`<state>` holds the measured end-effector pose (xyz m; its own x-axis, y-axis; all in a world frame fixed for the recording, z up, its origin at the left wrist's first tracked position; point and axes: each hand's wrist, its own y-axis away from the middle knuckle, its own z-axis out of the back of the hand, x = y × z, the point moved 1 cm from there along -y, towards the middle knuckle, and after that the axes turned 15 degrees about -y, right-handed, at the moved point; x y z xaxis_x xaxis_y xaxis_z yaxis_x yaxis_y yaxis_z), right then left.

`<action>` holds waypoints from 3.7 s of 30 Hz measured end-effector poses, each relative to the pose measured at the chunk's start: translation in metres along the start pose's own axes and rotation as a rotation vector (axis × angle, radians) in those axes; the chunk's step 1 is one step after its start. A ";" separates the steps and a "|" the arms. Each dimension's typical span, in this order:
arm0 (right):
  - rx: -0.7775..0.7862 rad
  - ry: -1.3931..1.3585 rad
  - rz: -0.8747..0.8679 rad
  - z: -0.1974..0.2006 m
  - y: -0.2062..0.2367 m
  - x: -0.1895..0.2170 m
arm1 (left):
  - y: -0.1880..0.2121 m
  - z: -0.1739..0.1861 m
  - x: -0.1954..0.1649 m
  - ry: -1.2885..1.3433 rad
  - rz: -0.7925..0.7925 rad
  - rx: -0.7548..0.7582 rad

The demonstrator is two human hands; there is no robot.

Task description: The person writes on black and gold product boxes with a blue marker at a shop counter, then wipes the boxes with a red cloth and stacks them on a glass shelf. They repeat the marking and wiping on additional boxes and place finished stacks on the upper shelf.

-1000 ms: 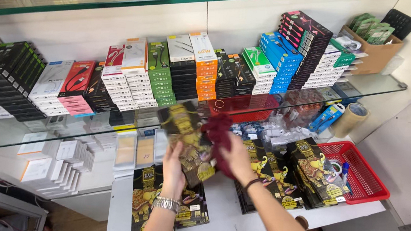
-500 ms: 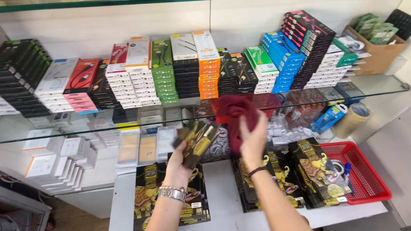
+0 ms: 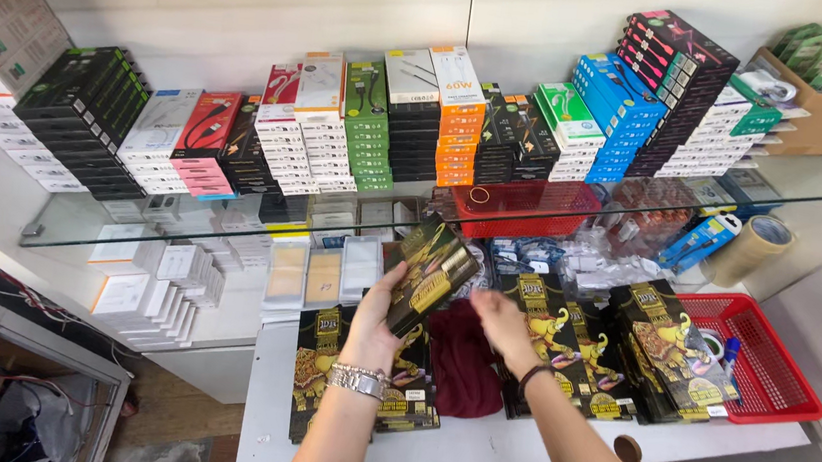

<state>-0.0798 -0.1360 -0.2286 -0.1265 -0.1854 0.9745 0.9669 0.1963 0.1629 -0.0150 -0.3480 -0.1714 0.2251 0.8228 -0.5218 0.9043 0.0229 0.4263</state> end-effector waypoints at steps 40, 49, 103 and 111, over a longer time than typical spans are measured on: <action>-0.040 0.251 0.093 -0.126 0.032 -0.015 | 0.081 0.203 -0.003 -0.907 0.173 -0.620; -0.023 -0.058 -0.175 -0.110 0.050 -0.007 | 0.084 0.193 -0.007 -0.536 0.387 -0.323; 0.483 -0.307 -0.005 -0.037 0.023 0.081 | 0.072 0.017 -0.033 -1.252 -0.371 0.029; 0.470 -0.079 0.404 -0.055 0.053 0.074 | 0.054 0.071 -0.003 -0.953 -0.305 0.023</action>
<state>-0.0259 -0.1926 -0.1568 0.1952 0.0601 0.9789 0.7434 0.6419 -0.1876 0.0593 -0.3900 -0.1989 0.1704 -0.0151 -0.9853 0.9764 0.1376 0.1667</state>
